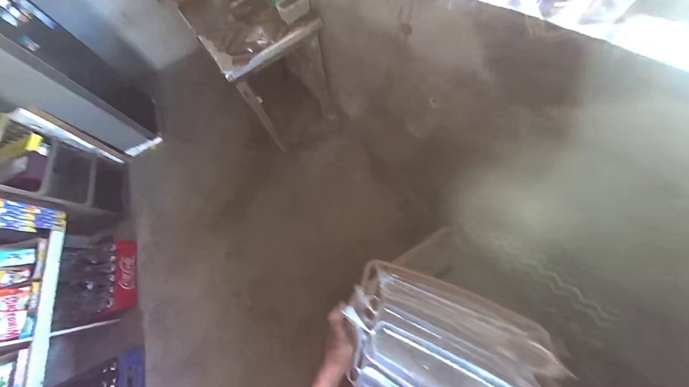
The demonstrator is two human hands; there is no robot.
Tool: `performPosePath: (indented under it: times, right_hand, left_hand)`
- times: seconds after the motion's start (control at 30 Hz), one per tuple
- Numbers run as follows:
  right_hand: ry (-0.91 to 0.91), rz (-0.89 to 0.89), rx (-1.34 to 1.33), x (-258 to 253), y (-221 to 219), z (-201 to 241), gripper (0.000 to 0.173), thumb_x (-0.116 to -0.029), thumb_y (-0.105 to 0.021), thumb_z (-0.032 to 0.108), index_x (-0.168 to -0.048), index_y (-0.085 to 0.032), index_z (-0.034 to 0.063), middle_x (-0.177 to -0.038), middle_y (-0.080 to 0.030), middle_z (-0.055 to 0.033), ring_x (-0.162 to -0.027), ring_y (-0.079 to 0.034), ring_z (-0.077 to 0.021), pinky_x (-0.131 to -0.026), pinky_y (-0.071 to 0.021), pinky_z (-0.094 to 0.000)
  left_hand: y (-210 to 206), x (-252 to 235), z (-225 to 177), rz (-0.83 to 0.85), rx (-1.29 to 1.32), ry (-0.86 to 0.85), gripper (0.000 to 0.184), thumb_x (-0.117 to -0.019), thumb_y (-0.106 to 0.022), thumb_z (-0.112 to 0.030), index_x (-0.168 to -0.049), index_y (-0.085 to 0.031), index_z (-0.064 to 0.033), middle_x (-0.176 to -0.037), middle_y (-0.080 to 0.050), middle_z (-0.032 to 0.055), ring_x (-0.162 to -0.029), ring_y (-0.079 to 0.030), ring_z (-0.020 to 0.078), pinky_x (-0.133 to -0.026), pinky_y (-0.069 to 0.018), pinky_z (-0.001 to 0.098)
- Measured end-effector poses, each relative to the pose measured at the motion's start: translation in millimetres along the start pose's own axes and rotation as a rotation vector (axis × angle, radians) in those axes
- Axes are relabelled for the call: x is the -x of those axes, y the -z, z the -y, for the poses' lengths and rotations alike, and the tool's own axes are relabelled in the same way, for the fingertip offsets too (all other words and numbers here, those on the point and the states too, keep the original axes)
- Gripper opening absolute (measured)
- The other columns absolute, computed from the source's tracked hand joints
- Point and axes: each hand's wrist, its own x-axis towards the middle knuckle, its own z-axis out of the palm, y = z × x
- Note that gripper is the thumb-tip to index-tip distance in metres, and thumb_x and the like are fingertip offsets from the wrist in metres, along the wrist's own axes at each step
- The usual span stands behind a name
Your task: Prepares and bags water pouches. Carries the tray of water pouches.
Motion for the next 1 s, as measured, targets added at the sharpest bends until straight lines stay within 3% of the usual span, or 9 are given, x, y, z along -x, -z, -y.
performPosePath:
  times: [0.03, 0.07, 0.1, 0.17, 0.3, 0.43, 0.77, 0.9, 1.0]
  right_hand:
    - [0.188, -0.053, -0.055, -9.6, -7.3, -36.6, 0.032, -0.0999, -0.050, -0.006, -0.127, -0.055, -0.0208, -0.123, -0.067, -0.0224, -0.113, -0.064, -0.0117, -0.101, -0.0482, -0.0211]
    - [0.645, -0.060, -0.210, -36.0, -15.6, -99.4, 0.033, -0.1034, -0.044, 0.001, -0.119, -0.054, -0.0270, -0.113, -0.068, -0.0275, -0.106, -0.069, -0.0136, -0.092, -0.0558, -0.0200]
    - [0.537, -0.060, -0.391, -35.0, -22.2, -101.7, 0.036, -0.1079, -0.041, 0.010, -0.119, -0.059, -0.0195, -0.110, -0.070, -0.0174, -0.102, -0.068, -0.0078, -0.091, -0.0564, -0.0226]
    - [0.289, -0.045, -0.565, -8.1, -29.8, -58.3, 0.038, -0.1106, -0.039, 0.022, -0.112, -0.066, -0.0046, -0.100, -0.073, -0.0004, -0.092, -0.068, 0.0007, -0.088, -0.0576, -0.0231]
    - [0.390, 0.038, -0.460, 39.2, -37.3, 25.2, 0.037, -0.1086, -0.042, 0.021, -0.097, -0.067, -0.0028, -0.088, -0.071, 0.0010, -0.084, -0.067, 0.0009, -0.083, -0.0579, -0.0237]
    - [0.459, 0.177, -0.455, 49.3, -71.1, 109.8, 0.031, -0.1077, -0.044, 0.019, -0.101, -0.066, -0.0029, -0.093, -0.069, 0.0024, -0.089, -0.066, 0.0018, -0.086, -0.0561, -0.0232]
    - [0.497, 0.445, -0.462, -1.8, -203.6, 320.5, 0.032, -0.1082, -0.046, 0.023, -0.092, -0.066, 0.0061, -0.075, -0.067, 0.0063, -0.070, -0.065, -0.0007, -0.069, -0.0584, -0.0248]
    - [0.537, 0.453, -0.268, -27.0, -257.3, 422.6, 0.039, -0.1065, -0.048, 0.033, -0.096, -0.071, 0.0031, -0.080, -0.069, -0.0043, -0.075, -0.066, -0.0123, -0.072, -0.0564, -0.0393]
    - [0.539, 0.484, -0.142, -36.9, -288.3, 499.6, 0.043, -0.1076, -0.048, 0.038, -0.096, -0.074, 0.0059, -0.081, -0.070, -0.0072, -0.076, -0.068, -0.0181, -0.074, -0.0556, -0.0463]
  left_hand:
    - [19.5, 8.0, -9.3, -0.034, 0.025, -0.036, 0.033, -0.0919, -0.058, -0.004, -0.118, -0.063, 0.0141, -0.106, -0.071, 0.0181, -0.100, -0.067, 0.0133, -0.095, -0.0546, 0.0295]
    - [40.8, 14.2, -24.0, -0.070, 0.015, -0.055, 0.031, -0.0924, -0.055, -0.003, -0.116, -0.065, 0.0147, -0.102, -0.071, 0.0177, -0.097, -0.067, 0.0121, -0.093, -0.0543, 0.0283]
    - [63.7, 18.5, -41.5, -0.110, -0.024, -0.043, 0.026, -0.0947, -0.053, -0.003, -0.110, -0.067, 0.0140, -0.097, -0.071, 0.0177, -0.092, -0.068, 0.0141, -0.090, -0.0548, 0.0307]
    - [113.2, 28.3, -80.6, -0.169, -0.133, 0.026, 0.022, -0.0989, -0.052, -0.004, -0.101, -0.069, 0.0111, -0.089, -0.070, 0.0173, -0.085, -0.067, 0.0184, -0.085, -0.0550, 0.0354]
    - [206.4, 52.1, -143.0, -0.219, -0.242, 0.127, 0.024, -0.1006, -0.052, -0.004, -0.108, -0.069, 0.0116, -0.099, -0.071, 0.0252, -0.096, -0.069, 0.0317, -0.092, -0.0537, 0.0477]
    - [282.9, 48.6, -177.6, -0.365, -0.229, 0.222, 0.024, -0.1014, -0.052, -0.003, -0.110, -0.069, 0.0123, -0.101, -0.071, 0.0276, -0.098, -0.069, 0.0362, -0.094, -0.0519, 0.0507]
    - [417.8, -60.8, -169.0, -0.637, -0.251, 0.313, 0.030, -0.1042, -0.052, -0.011, -0.116, -0.068, 0.0115, -0.107, -0.070, 0.0299, -0.106, -0.067, 0.0410, -0.098, -0.0500, 0.0563]
    - [474.7, -125.0, -173.9, -0.748, -0.187, 0.233, 0.030, -0.1018, -0.050, -0.003, -0.122, -0.062, 0.0161, -0.116, -0.066, 0.0329, -0.115, -0.064, 0.0409, -0.105, -0.0468, 0.0546]
    - [514.0, -176.8, -171.8, -0.833, -0.058, 0.169, 0.028, -0.1030, -0.050, -0.004, -0.120, -0.061, 0.0161, -0.115, -0.067, 0.0283, -0.112, -0.064, 0.0293, -0.104, -0.0487, 0.0444]
